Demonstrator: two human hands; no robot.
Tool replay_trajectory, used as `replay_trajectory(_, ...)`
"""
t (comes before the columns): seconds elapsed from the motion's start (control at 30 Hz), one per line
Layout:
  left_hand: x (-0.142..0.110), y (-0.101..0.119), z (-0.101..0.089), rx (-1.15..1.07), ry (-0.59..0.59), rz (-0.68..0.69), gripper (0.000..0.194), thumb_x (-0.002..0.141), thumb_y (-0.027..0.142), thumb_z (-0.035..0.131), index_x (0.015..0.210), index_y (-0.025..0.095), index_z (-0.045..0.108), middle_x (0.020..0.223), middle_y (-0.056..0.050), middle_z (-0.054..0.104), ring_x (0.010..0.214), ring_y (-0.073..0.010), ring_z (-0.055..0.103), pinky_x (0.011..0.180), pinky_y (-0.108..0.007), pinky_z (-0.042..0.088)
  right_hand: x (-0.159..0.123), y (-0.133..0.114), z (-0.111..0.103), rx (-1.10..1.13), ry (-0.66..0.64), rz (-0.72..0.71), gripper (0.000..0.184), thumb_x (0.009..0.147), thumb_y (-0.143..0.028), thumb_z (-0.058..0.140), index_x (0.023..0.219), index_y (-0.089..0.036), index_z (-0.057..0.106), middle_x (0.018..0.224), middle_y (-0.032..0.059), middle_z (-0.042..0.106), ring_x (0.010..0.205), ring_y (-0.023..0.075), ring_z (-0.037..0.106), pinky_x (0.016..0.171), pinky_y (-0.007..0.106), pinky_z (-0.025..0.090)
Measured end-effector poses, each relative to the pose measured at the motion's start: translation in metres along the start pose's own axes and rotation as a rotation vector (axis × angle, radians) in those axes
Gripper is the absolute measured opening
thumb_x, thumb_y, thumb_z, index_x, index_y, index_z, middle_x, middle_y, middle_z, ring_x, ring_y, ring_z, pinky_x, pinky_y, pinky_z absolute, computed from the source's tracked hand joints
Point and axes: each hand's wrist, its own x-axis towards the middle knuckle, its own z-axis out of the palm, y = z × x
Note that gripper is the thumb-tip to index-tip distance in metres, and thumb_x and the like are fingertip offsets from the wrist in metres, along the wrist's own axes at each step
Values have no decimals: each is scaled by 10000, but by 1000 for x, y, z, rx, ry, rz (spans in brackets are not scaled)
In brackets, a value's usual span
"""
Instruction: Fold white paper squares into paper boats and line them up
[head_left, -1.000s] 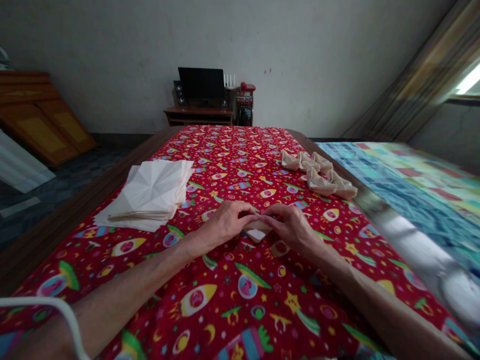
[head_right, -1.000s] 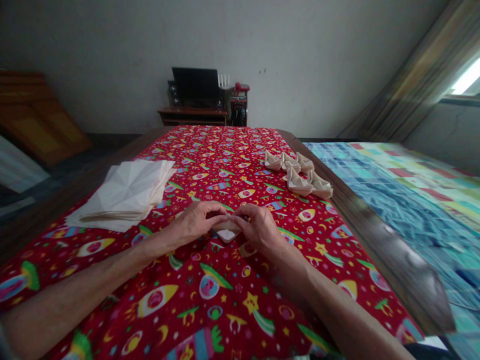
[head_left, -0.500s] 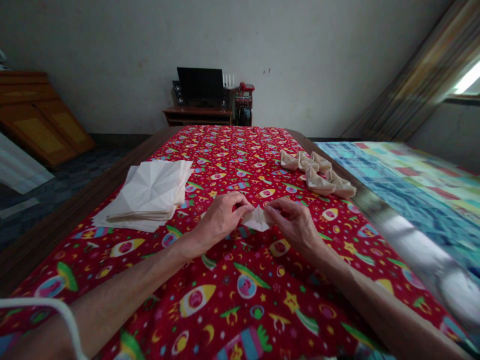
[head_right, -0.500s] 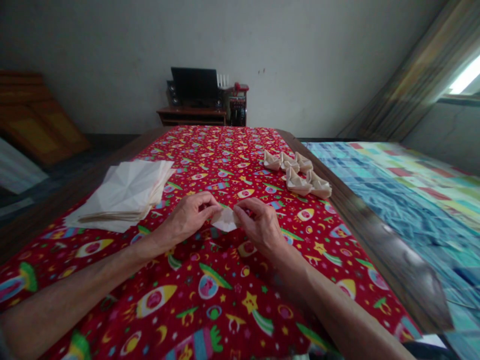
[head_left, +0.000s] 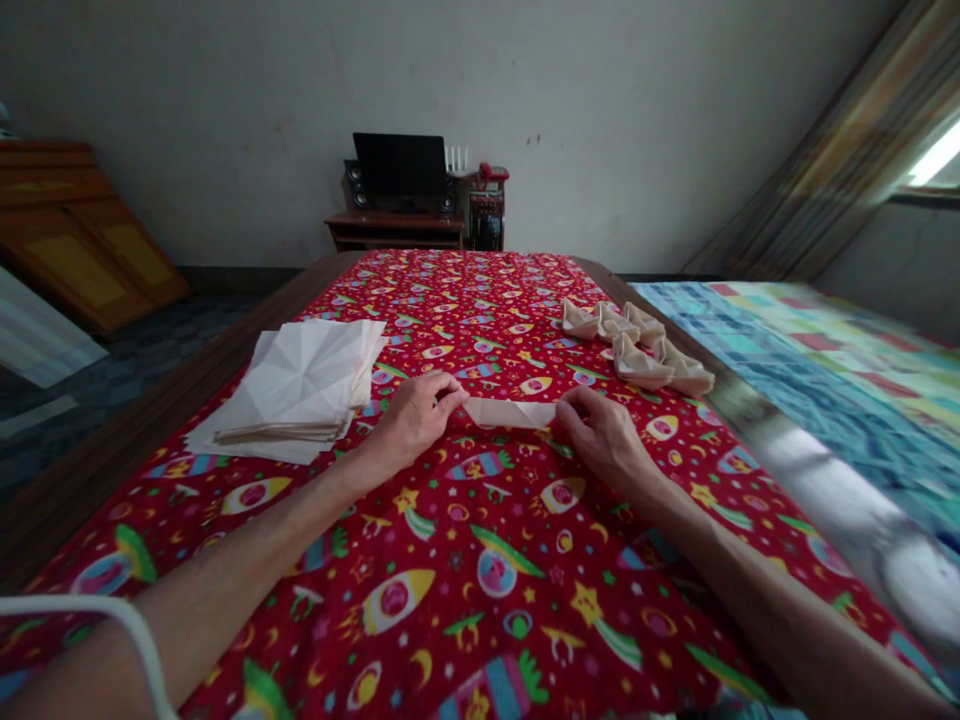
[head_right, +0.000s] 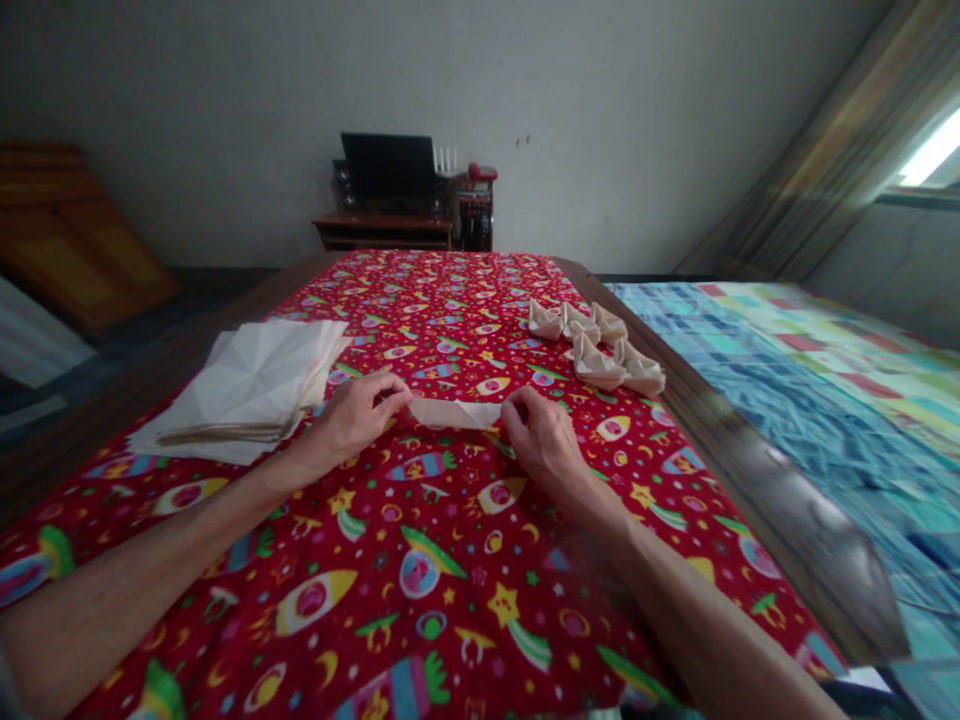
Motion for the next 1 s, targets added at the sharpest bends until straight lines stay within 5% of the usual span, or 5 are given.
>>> replay_trajectory(0.37,-10,5,9,371,-145,23,93,817,209,548,764,165,611,886,-64,598,887,-219,552,787,-354,465,-1,1,1,-364,-139,-25,212,834,-289,459,669,-187,545,604,7,573,552,114,478,549,239,278)
replay_trajectory(0.47,-11,13,8,352,-123,195,250,837,135,513,1062,191,608,1171,-70,578,1110,-236,500,945,-401,424,-3,0,3,-428,-119,-41,202,842,-290,457,702,-190,563,621,9,593,560,118,485,542,241,265)
replay_trajectory(0.63,-20,18,20,283,-377,490,501,856,29,349,1307,215,463,1406,-23,455,1363,-189,291,1121,-421,256,-5,-1,6,-491,-89,-70,183,844,-271,459,775,-187,607,687,30,640,643,144,554,577,242,291)
replay_trajectory(0.8,-32,30,26,279,-446,391,477,925,217,361,1391,112,348,1463,-110,362,1381,-200,268,1136,-379,223,-7,1,7,-535,-50,-89,178,841,-275,474,786,-187,619,683,41,643,654,168,564,583,260,304)
replay_trajectory(1.0,-36,41,22,318,-481,325,496,971,395,306,1408,161,323,1493,-86,302,1394,-211,236,1138,-410,157,-14,-12,0,-571,-69,-219,205,878,-229,446,887,-178,644,902,115,668,822,221,587,696,311,422)
